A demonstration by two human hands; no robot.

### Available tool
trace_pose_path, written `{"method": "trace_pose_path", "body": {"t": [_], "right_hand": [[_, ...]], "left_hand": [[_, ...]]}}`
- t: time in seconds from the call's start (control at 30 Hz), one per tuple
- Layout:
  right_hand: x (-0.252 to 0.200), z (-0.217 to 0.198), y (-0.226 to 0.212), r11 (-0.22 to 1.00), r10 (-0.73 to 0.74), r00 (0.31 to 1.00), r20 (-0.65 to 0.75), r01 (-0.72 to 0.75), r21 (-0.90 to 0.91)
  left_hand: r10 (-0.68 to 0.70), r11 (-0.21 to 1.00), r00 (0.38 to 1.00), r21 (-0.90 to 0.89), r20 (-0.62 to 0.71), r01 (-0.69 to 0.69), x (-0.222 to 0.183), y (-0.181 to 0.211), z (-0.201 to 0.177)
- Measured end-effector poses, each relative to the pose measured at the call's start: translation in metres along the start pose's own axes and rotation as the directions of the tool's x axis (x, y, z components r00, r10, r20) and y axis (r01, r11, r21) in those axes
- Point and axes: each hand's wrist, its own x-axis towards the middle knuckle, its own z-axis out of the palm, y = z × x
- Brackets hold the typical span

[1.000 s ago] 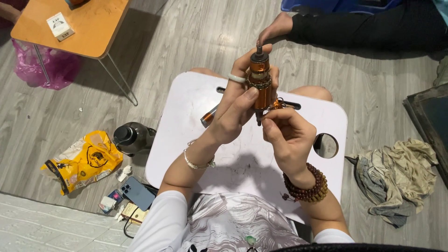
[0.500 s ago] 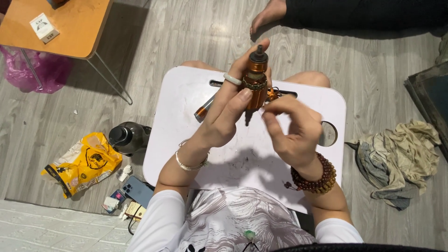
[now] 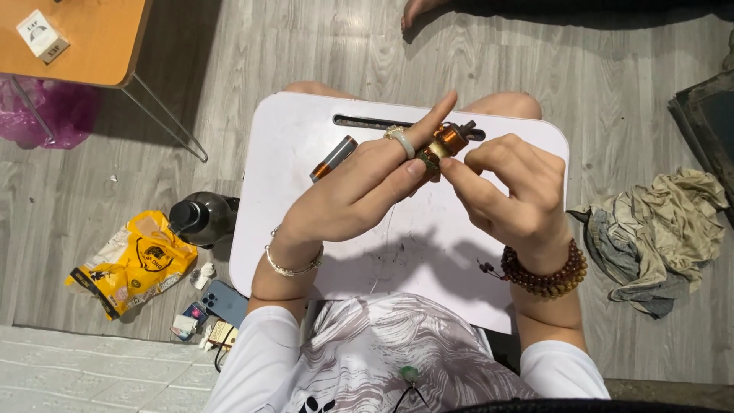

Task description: Assembling a small electronic component by fitting a copper coil onto a cylindrical core and threading fine wires.

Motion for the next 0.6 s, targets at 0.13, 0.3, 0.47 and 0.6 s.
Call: {"method": "trace_pose_path", "body": {"t": [0.13,0.3,0.47,0.6], "right_hand": [[0.009,-0.008,-0.003,0.993,0.001,0.995,0.102,-0.014,0.119],[0.013,-0.011,-0.002,0.974,0.029,0.97,0.242,-0.081,0.209],[0.004,-0.009,0.007,0.935,0.047,0.938,0.343,-0.162,0.314],[0.006,-0.012,0.008,0.882,0.167,0.896,0.411,-0.322,0.344]], "left_hand": [[-0.008,0.996,0.999,0.087,0.036,0.005,-0.001,0.001,-0.004],[-0.018,0.981,0.994,0.195,0.106,-0.003,0.002,-0.008,-0.008],[-0.085,0.958,0.976,0.285,0.201,0.025,0.006,-0.03,-0.008],[-0.151,0.96,0.969,0.263,0.196,0.097,0.006,-0.026,-0.014]]}}
